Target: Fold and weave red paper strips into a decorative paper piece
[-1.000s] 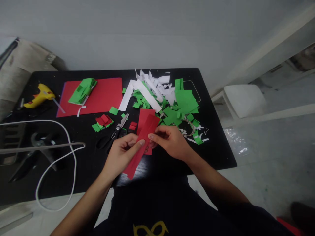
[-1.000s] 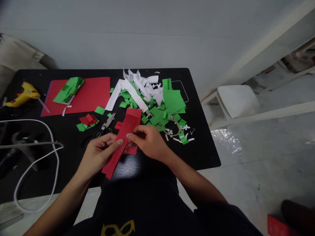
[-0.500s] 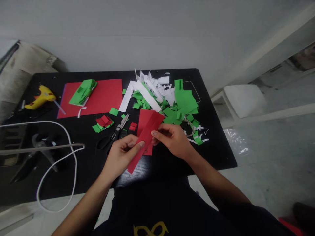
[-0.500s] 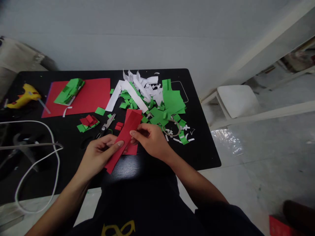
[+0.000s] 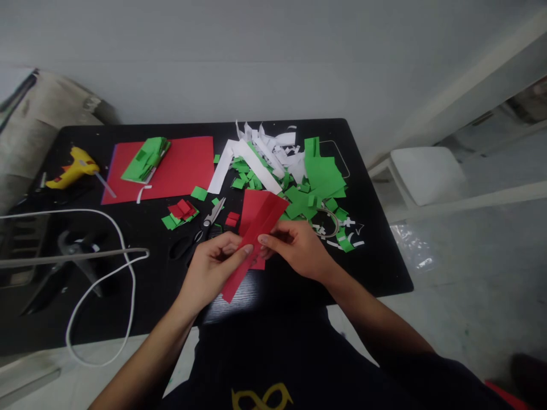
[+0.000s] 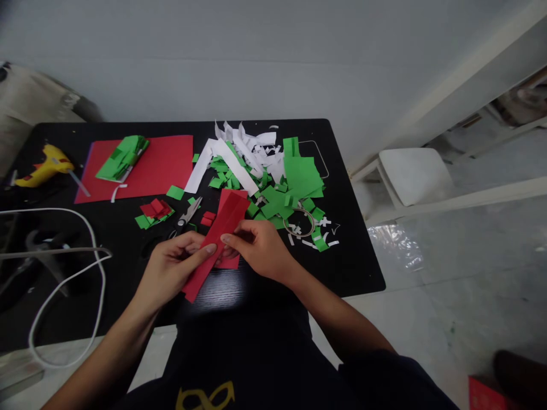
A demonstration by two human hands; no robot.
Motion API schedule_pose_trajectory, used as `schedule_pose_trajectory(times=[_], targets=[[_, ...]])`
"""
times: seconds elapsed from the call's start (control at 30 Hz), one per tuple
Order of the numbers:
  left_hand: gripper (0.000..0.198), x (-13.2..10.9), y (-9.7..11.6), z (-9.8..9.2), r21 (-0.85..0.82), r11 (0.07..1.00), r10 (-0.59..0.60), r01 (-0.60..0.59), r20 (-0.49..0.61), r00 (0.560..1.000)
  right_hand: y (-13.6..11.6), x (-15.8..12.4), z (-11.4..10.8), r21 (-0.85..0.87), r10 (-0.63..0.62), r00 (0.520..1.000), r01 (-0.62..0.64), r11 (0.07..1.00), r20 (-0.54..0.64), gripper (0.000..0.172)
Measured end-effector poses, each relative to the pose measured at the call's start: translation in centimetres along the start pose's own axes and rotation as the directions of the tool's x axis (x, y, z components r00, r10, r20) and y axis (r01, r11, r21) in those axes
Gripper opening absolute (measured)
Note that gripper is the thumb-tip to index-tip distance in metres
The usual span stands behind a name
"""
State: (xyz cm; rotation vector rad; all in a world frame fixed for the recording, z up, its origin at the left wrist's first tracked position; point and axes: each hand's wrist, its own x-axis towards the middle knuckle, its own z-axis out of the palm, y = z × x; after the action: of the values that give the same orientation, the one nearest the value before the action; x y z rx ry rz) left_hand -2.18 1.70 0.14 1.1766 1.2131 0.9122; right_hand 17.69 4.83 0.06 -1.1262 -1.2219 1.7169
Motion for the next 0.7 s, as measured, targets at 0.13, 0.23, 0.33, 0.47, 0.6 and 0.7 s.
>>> schedule_pose_trajectory(times=[0.13,0.23,0.33,0.47,0.6,0.7], targets=[[0.019,-0.1,-0.2,-0.2,-0.041,0.998,-0.046,0.047,0.028,0.999,-0.2,-0.1,0.0,-0.036,-0.001,1.000,0.000,0.999,-0.001,0.033],[0.017,-0.1,-0.4,-0.2,-0.040,0.997,-0.062,0.063,0.022,0.998,0.0,-0.1,0.2,-0.072,-0.021,1.000,0.021,0.997,0.006,0.029],[0.016,-0.1,-0.5,-0.1,-0.019,0.999,-0.039,0.039,0.007,0.999,0.5,-0.1,0.4,-0.042,-0.029,1.000,0.029,0.999,-0.001,0.030],[0.014,0.0,-0.3,0.0,0.027,0.999,0.029,-0.029,0.008,1.000,0.7,0.1,0.6,0.034,-0.001,1.000,0.001,0.999,-0.017,0.028],[0.014,-0.2,-0.3,0.0,0.048,0.998,0.042,-0.044,0.028,0.999,-0.3,0.4,-0.4,0.051,-0.003,0.996,0.007,0.999,-0.087,0.026],[0.017,-0.4,-0.4,0.0,0.053,0.998,0.019,-0.020,0.021,1.000,-1.2,0.8,-1.7,0.039,-0.062,0.981,0.071,0.997,-0.182,0.023]])
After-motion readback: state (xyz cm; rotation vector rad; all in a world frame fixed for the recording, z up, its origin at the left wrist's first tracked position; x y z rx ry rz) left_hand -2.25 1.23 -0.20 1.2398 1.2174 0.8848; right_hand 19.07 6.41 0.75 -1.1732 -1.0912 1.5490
